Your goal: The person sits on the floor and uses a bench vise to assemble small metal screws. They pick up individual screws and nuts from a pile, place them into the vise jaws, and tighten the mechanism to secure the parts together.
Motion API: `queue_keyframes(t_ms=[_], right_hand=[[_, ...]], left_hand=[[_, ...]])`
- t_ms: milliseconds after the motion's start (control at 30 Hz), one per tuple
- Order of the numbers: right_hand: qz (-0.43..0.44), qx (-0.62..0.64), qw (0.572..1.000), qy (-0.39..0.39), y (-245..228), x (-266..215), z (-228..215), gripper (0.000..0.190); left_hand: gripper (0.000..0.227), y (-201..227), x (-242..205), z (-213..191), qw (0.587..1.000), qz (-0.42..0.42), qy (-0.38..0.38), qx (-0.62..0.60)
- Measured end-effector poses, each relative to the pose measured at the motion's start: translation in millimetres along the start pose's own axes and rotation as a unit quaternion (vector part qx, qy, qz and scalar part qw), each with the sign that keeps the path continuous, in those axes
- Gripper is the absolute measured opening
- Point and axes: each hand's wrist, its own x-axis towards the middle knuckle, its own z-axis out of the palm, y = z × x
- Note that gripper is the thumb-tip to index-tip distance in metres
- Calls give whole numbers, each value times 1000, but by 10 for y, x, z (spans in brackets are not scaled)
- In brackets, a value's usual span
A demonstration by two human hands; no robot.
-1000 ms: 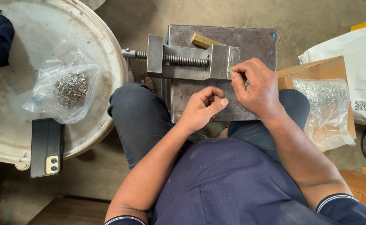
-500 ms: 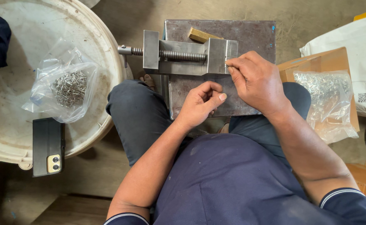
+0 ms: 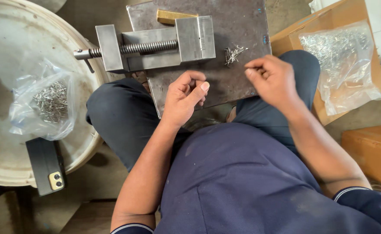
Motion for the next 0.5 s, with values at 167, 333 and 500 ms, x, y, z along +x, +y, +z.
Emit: queue_keyframes(t_ms=[167,333,500], right_hand=[[-129,-73,989,14,-151,14,77,18],[-207,-146,967,37,-344,153,152,19],[-210,-158,963,54,-331,209,231,10]], left_hand=[[20,-16,14,31,1000,15,7,25],[18,-20,-10,13,999,21,8,27],[18,-7,13,35,999,11,13,45]])
